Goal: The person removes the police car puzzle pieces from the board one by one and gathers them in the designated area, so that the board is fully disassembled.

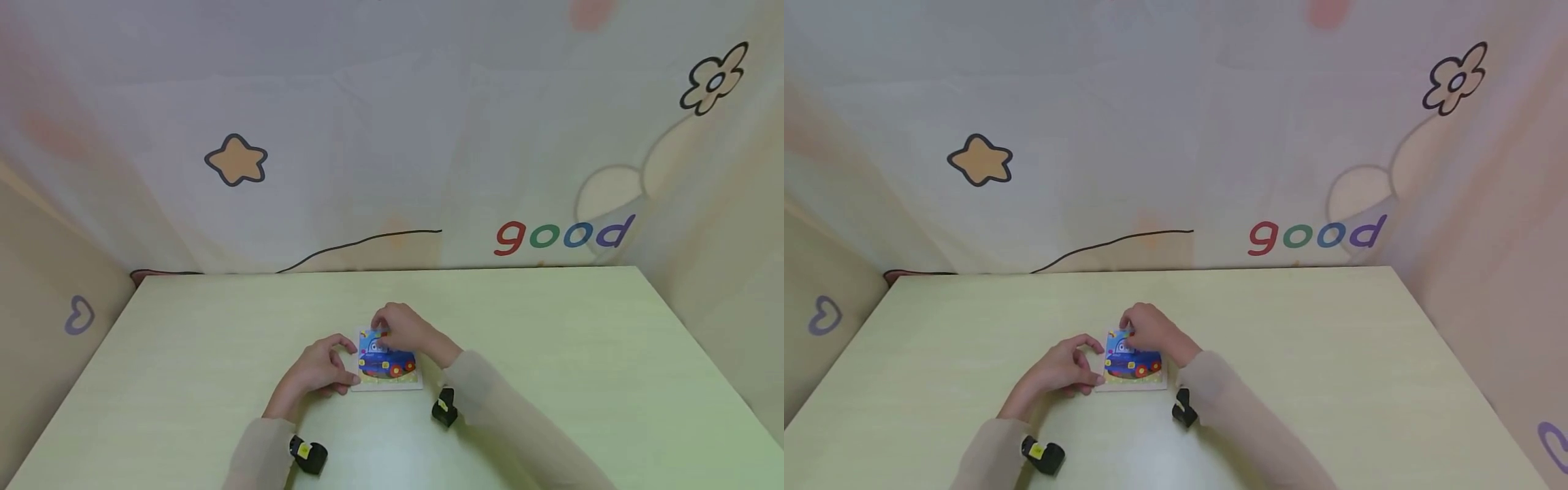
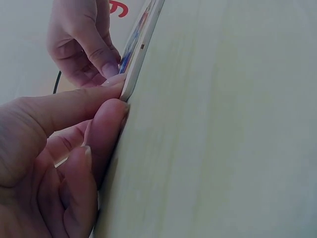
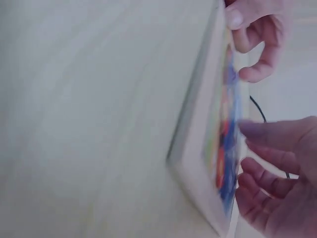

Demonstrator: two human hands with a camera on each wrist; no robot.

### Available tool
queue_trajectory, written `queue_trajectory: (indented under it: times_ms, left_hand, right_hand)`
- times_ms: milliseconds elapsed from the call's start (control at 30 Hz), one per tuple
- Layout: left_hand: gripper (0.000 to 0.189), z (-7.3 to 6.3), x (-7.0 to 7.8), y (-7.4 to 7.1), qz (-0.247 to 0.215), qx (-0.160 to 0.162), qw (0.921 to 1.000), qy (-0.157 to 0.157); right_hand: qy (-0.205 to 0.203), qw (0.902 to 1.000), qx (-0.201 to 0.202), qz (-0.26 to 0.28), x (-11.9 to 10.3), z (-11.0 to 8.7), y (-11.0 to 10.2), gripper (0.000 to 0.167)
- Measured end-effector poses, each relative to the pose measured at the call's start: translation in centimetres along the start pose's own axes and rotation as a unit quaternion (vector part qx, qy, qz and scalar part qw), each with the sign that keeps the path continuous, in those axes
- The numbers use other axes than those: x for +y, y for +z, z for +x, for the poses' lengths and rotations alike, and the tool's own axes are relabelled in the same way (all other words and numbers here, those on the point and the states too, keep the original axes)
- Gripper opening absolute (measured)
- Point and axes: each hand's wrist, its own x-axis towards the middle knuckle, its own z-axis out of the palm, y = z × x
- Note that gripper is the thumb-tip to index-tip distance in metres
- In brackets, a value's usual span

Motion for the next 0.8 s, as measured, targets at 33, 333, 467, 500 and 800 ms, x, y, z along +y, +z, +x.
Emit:
queue_trajectory:
  times_ms: [33,333,467,500,800]
  left_hand:
    - [0.041,-0.01,0.04,0.03,0.0,0.0,1.0,0.001]
    - [0.041,0.23,0.14,0.37,0.009,0.017,0.9996,-0.019]
    - [0.041,0.21,0.16,0.31,0.011,0.02,0.9995,-0.022]
    - [0.041,0.22,0.14,0.3,0.011,0.019,0.9995,-0.022]
    - [0.042,0.33,-0.06,0.33,0.009,0.015,0.9995,-0.025]
  right_hand:
    - [0.011,0.9999,0.002,0.005,-0.06,-0.04,0.01,0.02]
    - [0.102,0.989,0.026,0.103,0.05,-0.35,0.23,0.02]
    - [0.118,0.9839,0.034,0.13,0.1,-0.31,0.21,0.02]
    - [0.12,0.983,0.034,0.134,0.09,-0.3,0.19,0.019]
    - [0.129,0.9807,0.022,0.146,0.2,-0.11,-0.19,0.024]
